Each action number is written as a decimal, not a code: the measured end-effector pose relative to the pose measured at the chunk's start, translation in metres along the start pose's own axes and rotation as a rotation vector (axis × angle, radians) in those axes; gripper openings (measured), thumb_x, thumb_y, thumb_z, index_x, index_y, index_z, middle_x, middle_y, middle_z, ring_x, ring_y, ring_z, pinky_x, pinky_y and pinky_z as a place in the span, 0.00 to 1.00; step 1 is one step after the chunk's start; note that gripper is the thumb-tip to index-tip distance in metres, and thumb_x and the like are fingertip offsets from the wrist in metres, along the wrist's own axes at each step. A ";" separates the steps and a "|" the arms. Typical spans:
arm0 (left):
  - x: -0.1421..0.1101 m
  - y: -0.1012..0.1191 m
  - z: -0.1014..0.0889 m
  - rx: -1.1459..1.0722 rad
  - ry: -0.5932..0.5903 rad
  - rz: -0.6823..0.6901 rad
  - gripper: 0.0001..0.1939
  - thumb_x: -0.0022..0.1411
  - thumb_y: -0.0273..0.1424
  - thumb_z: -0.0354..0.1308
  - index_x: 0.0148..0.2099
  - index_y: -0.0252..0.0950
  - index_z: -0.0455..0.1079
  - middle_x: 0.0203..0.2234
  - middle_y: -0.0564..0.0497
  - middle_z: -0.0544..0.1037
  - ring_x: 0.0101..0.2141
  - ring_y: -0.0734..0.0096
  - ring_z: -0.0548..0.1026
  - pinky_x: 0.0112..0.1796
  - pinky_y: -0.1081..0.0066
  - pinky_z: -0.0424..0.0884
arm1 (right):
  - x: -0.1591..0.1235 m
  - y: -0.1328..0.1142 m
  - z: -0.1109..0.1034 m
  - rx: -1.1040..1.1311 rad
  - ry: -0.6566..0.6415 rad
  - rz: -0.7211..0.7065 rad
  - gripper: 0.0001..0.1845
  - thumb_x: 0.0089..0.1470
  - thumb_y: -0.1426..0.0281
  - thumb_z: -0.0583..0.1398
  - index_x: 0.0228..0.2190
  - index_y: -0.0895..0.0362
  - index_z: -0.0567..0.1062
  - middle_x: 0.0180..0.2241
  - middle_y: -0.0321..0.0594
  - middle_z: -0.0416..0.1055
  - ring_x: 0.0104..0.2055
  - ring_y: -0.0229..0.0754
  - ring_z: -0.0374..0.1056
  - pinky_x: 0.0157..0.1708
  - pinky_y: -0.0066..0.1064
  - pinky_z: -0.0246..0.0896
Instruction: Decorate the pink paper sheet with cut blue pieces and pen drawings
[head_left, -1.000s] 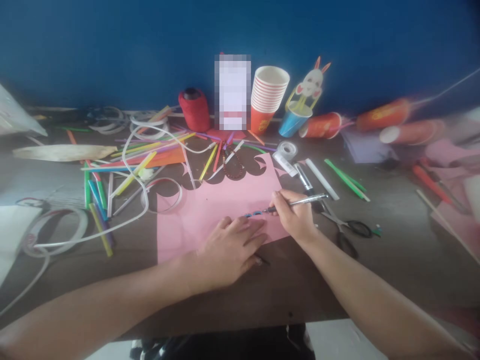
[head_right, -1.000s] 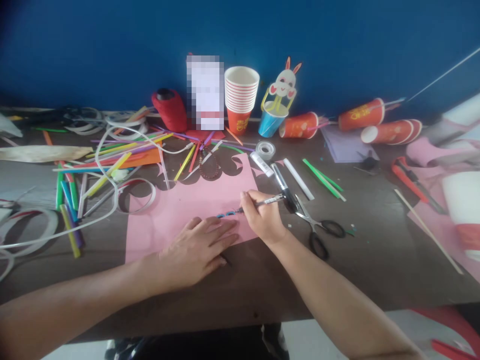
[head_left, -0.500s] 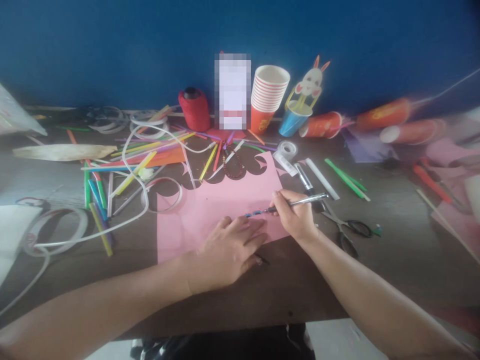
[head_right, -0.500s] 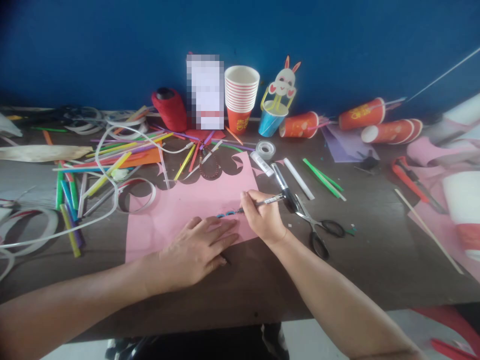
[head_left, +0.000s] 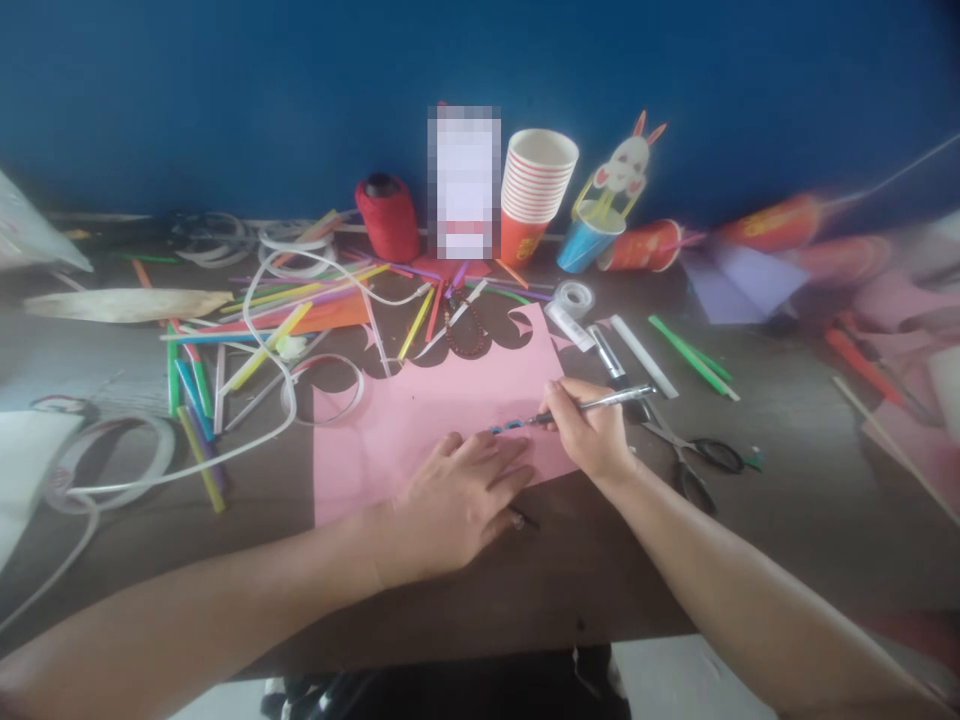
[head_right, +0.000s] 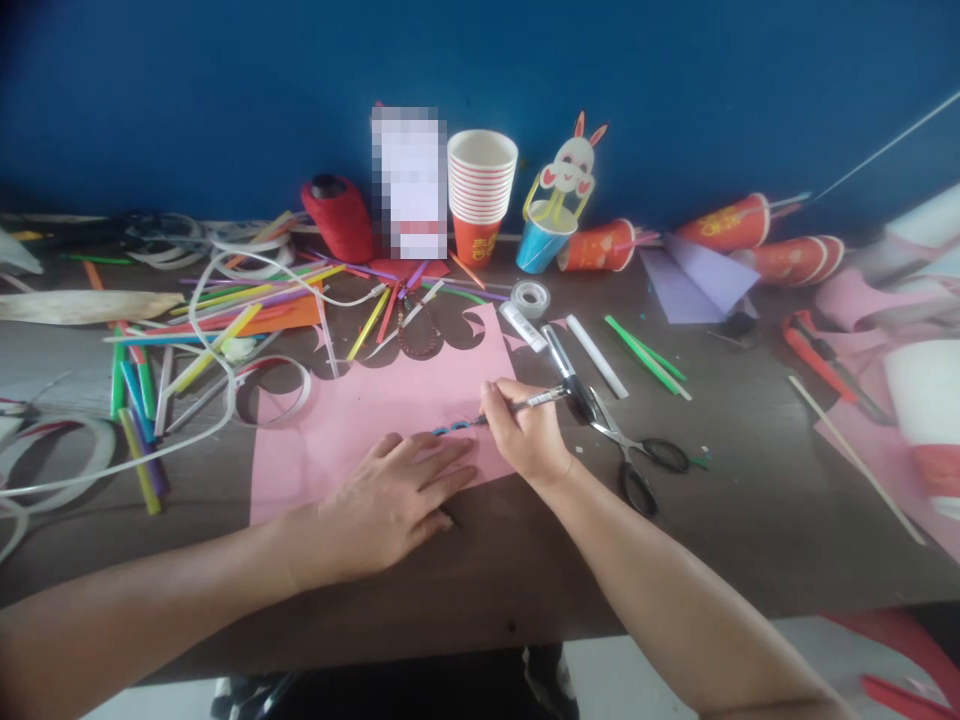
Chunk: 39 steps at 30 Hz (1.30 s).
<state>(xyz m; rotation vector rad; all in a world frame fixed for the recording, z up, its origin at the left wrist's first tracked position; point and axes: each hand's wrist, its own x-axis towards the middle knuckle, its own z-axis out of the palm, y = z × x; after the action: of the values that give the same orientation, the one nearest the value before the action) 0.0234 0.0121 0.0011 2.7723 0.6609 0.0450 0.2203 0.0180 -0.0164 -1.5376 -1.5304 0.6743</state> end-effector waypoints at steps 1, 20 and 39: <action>0.000 0.000 0.000 0.000 -0.004 0.000 0.23 0.64 0.39 0.46 0.59 0.39 0.57 0.60 0.50 0.57 0.55 0.56 0.56 0.45 0.56 0.60 | 0.000 0.000 0.000 0.005 0.007 0.003 0.19 0.58 0.64 0.52 0.19 0.57 0.68 0.16 0.33 0.64 0.19 0.34 0.63 0.21 0.25 0.58; 0.000 0.000 -0.001 0.000 -0.002 -0.001 0.23 0.63 0.38 0.47 0.59 0.39 0.57 0.60 0.48 0.56 0.54 0.55 0.57 0.45 0.56 0.60 | -0.001 0.002 0.001 0.067 0.035 0.038 0.19 0.58 0.63 0.52 0.18 0.57 0.68 0.17 0.34 0.65 0.18 0.34 0.63 0.20 0.25 0.58; -0.001 -0.004 -0.002 -0.095 0.079 -0.017 0.17 0.65 0.39 0.45 0.50 0.39 0.67 0.56 0.51 0.64 0.52 0.58 0.60 0.47 0.58 0.61 | -0.026 -0.029 -0.016 0.470 -0.005 -0.114 0.18 0.56 0.61 0.53 0.17 0.53 0.67 0.15 0.34 0.62 0.15 0.37 0.60 0.17 0.32 0.58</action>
<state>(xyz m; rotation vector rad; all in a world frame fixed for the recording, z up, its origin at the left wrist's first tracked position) 0.0202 0.0154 0.0020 2.6852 0.6841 0.1778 0.2157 -0.0136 0.0110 -1.0888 -1.3315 0.8968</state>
